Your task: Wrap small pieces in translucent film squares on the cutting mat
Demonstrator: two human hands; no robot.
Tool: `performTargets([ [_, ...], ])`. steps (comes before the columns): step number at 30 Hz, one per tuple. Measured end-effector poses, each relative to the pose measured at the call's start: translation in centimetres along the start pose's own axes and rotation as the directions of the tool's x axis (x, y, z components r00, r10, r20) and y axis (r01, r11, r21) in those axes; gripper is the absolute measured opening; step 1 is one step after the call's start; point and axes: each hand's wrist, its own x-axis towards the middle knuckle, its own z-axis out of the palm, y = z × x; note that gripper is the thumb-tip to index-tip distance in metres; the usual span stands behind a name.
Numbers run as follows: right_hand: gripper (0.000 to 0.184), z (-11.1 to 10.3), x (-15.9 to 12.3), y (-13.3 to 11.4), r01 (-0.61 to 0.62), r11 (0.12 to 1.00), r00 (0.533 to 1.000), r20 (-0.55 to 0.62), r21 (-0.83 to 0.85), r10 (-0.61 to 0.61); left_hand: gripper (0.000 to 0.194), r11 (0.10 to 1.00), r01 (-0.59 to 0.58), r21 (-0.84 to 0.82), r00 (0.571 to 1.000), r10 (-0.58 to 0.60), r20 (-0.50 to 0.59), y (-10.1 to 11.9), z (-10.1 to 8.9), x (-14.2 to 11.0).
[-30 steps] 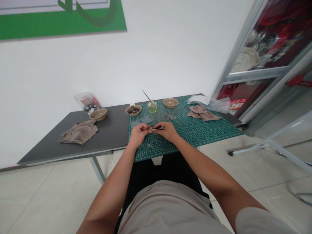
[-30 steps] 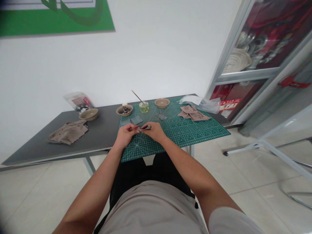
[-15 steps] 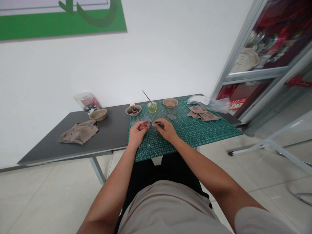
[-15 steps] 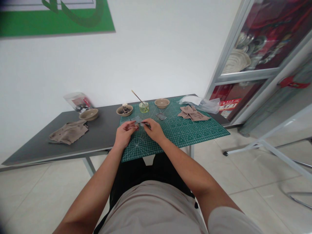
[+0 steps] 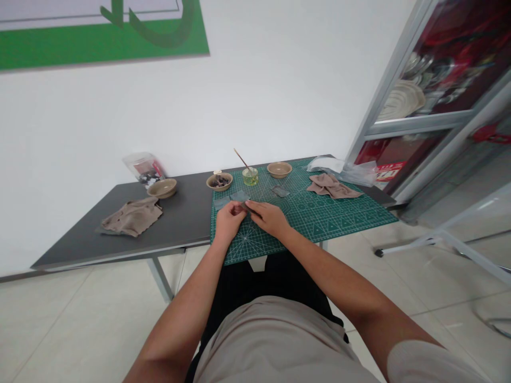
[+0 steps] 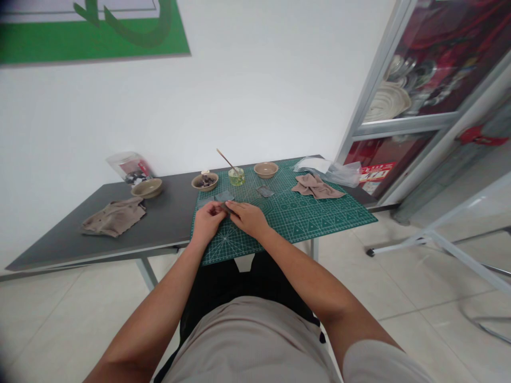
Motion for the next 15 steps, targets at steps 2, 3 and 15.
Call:
performTargets([
  [2,0.043,-0.07,0.03,-0.26,0.041,0.998,0.999,0.030,-0.041,-0.040,0.013,1.000,-0.001,0.021,1.000,0.001,-0.018,0.02,-0.05,-0.08],
  [3,0.044,-0.09,0.04,-0.34,0.063,0.996,0.997,0.044,-0.058,-0.060,0.012,0.999,-0.005,0.037,1.000,0.006,-0.028,0.07,-0.08,-0.14],
  [15,0.052,0.44,-0.09,-0.41,0.056,0.996,0.996,0.075,-0.070,-0.050,0.013,0.994,0.003,0.109,0.994,0.010,-0.112,0.37,-0.34,-0.77],
])
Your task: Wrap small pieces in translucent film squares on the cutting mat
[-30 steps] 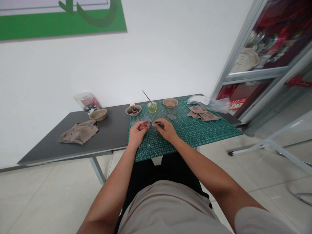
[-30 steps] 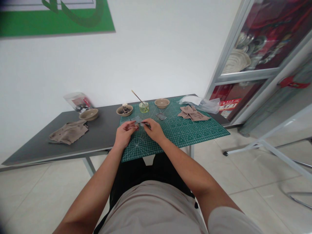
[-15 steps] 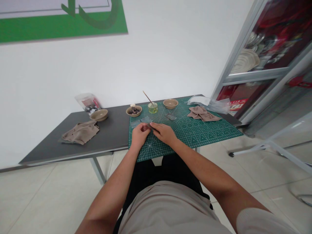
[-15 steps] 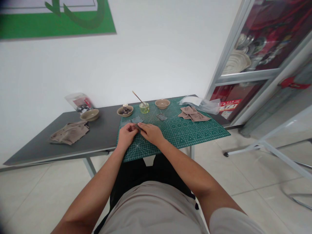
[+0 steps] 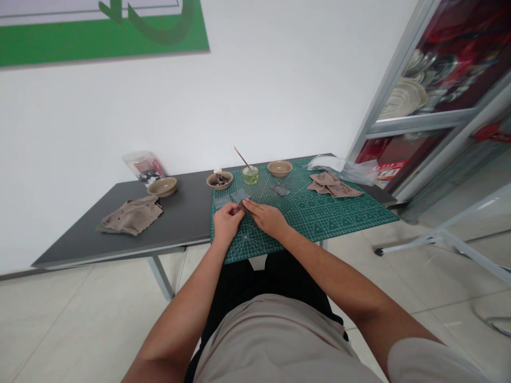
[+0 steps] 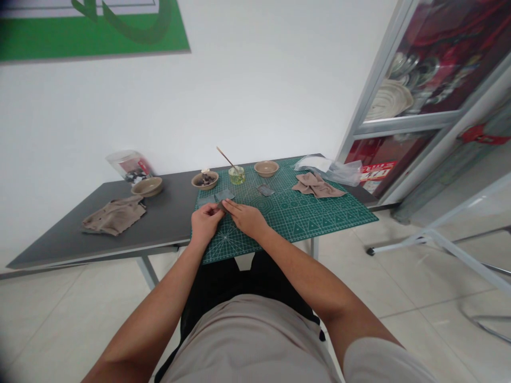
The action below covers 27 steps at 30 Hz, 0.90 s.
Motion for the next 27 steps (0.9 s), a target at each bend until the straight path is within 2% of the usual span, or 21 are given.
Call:
performTargets([
  [8,0.055,-0.3,0.1,-0.2,-0.066,0.997,0.998,-0.010,0.028,0.067,0.017,0.998,0.015,-0.067,1.000,-0.015,-0.006,0.2,0.1,-0.2],
  [14,0.049,0.2,-0.1,0.2,0.072,0.997,0.997,-0.011,0.024,-0.072,0.016,0.998,-0.010,0.060,0.998,0.006,0.064,0.5,0.0,0.0],
  [18,0.048,0.4,-0.1,0.3,0.138,0.990,0.990,-0.028,0.026,-0.137,0.014,0.995,-0.025,0.100,0.998,0.020,0.052,0.6,0.0,0.1],
  [24,0.049,0.3,-0.2,0.1,0.009,1.000,0.999,-0.031,0.006,-0.009,0.020,0.999,0.007,-0.036,0.997,-0.005,0.074,-0.2,0.1,-0.1],
  [27,0.050,0.0,-0.3,0.0,-0.017,1.000,0.999,-0.029,0.016,0.018,0.024,0.998,-0.004,-0.066,0.999,0.008,0.054,-0.5,0.3,-0.3],
])
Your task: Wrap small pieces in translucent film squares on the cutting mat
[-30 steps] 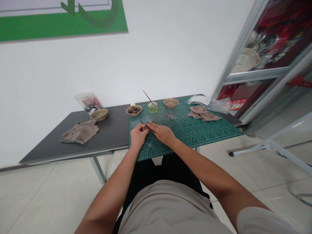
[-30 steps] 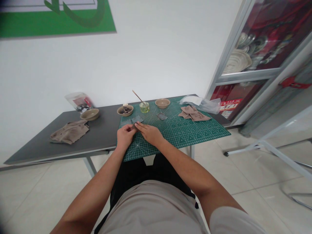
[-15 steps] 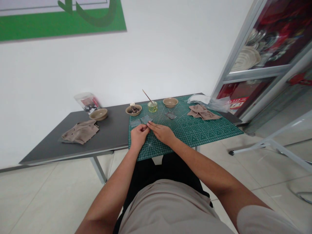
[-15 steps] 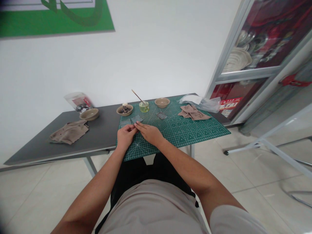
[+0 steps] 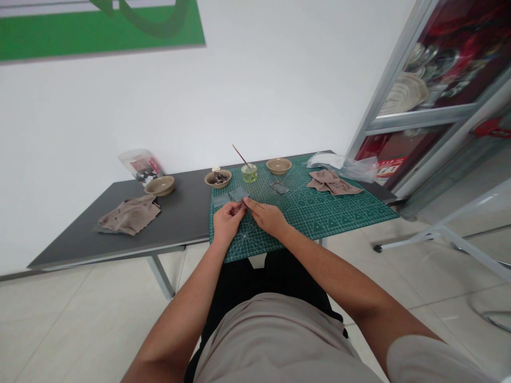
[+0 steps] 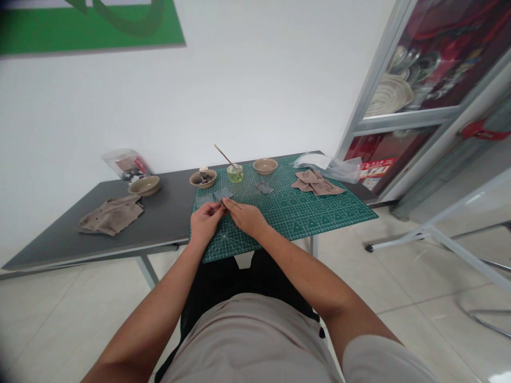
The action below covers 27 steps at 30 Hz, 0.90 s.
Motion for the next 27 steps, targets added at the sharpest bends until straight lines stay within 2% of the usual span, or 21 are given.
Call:
performTargets([
  [4,0.051,-0.05,0.06,0.00,-0.005,1.000,1.000,-0.002,0.012,0.005,0.021,1.000,-0.016,0.021,1.000,0.017,-0.020,0.16,0.09,-0.08],
  [9,0.047,0.15,0.20,0.09,0.108,0.993,0.994,-0.011,0.037,-0.108,0.021,0.989,-0.049,0.142,0.999,0.047,0.021,0.73,-0.12,0.08],
  [11,0.046,0.14,0.22,0.07,0.113,0.993,0.994,-0.005,0.044,-0.113,0.020,0.986,-0.058,0.153,0.998,0.057,0.014,0.84,-0.19,0.08],
  [20,0.052,-0.32,0.30,0.22,-0.047,0.994,0.999,0.031,0.094,0.044,0.016,0.990,0.026,-0.140,1.000,-0.024,0.019,0.45,0.31,0.17],
  [27,0.048,-0.19,0.22,0.39,-0.076,0.995,0.996,0.045,0.066,0.073,0.013,0.983,-0.003,-0.186,1.000,0.005,0.010,0.28,0.36,0.19],
])
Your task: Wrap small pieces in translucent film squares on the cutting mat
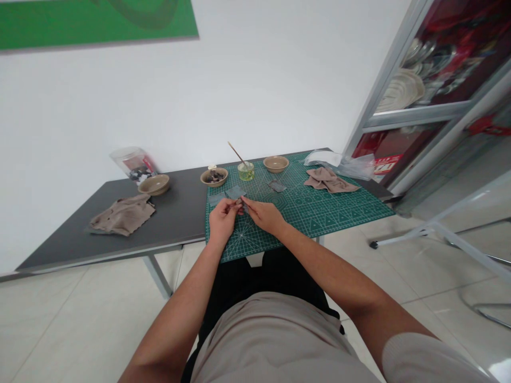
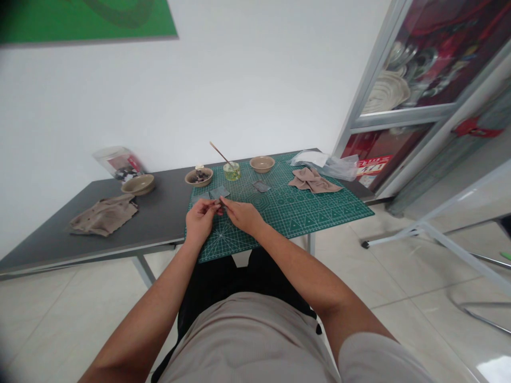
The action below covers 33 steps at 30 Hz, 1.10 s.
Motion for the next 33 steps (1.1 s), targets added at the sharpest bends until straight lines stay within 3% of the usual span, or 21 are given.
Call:
performTargets([
  [9,0.051,-0.1,-0.1,-0.4,0.045,0.999,0.999,-0.008,-0.026,-0.046,0.015,0.998,0.007,0.067,0.997,-0.012,0.070,-0.3,0.1,0.2],
  [18,0.045,-0.4,0.1,-0.7,-0.054,0.993,0.996,0.070,-0.105,0.061,0.019,0.993,0.014,-0.116,0.999,-0.009,0.045,-0.4,0.2,0.1],
  [25,0.040,-0.7,0.2,-1.1,-0.009,0.990,0.989,0.146,-0.138,0.029,0.020,0.985,-0.002,-0.173,1.000,0.007,0.026,-0.5,0.2,0.2],
  [33,0.044,-0.5,0.0,-0.8,-0.072,0.989,0.996,0.047,-0.129,0.078,0.021,0.994,-0.015,-0.105,1.000,0.016,0.003,-0.2,0.1,0.4],
])
